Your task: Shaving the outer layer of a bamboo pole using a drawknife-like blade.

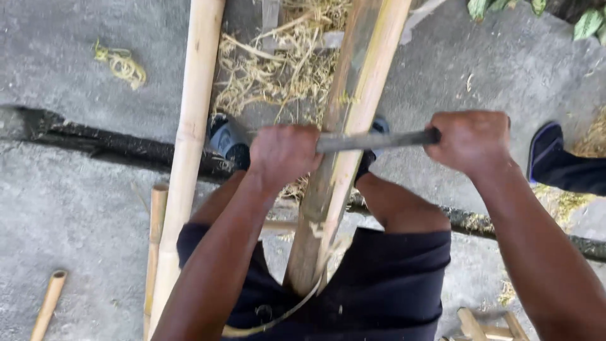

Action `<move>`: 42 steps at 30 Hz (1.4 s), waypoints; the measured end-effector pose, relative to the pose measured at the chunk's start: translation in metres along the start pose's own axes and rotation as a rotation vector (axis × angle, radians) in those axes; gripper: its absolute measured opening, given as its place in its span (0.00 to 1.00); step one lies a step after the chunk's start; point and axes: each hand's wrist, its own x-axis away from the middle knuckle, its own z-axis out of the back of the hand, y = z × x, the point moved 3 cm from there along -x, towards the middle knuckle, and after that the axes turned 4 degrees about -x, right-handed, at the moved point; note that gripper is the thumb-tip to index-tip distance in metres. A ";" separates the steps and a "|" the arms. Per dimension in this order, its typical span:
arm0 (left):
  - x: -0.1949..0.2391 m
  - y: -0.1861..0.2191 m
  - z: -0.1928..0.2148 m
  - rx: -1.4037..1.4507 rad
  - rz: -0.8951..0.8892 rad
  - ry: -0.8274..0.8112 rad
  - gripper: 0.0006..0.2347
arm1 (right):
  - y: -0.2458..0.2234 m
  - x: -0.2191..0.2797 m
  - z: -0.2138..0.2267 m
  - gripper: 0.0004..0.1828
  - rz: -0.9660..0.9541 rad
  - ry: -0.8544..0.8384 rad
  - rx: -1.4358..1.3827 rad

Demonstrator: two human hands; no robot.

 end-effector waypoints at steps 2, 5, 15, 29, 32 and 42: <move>0.003 -0.001 0.002 0.019 -0.006 0.080 0.09 | -0.008 0.003 0.006 0.05 -0.039 -0.009 0.065; 0.020 0.010 -0.001 -0.067 -0.077 0.121 0.11 | -0.016 0.022 0.000 0.08 -0.187 -0.258 0.126; 0.077 0.019 -0.030 -0.009 0.058 -0.163 0.10 | -0.036 0.060 -0.034 0.09 -0.087 -0.361 -0.040; 0.027 0.015 -0.015 -0.086 0.025 -0.212 0.13 | -0.001 0.026 -0.030 0.08 -0.052 -0.230 -0.035; 0.028 0.015 -0.004 -0.119 0.088 -0.215 0.12 | -0.009 0.024 -0.023 0.09 -0.053 -0.243 -0.022; -0.013 0.007 0.020 -0.191 0.068 -0.319 0.11 | 0.005 -0.003 -0.023 0.12 -0.188 -0.347 0.009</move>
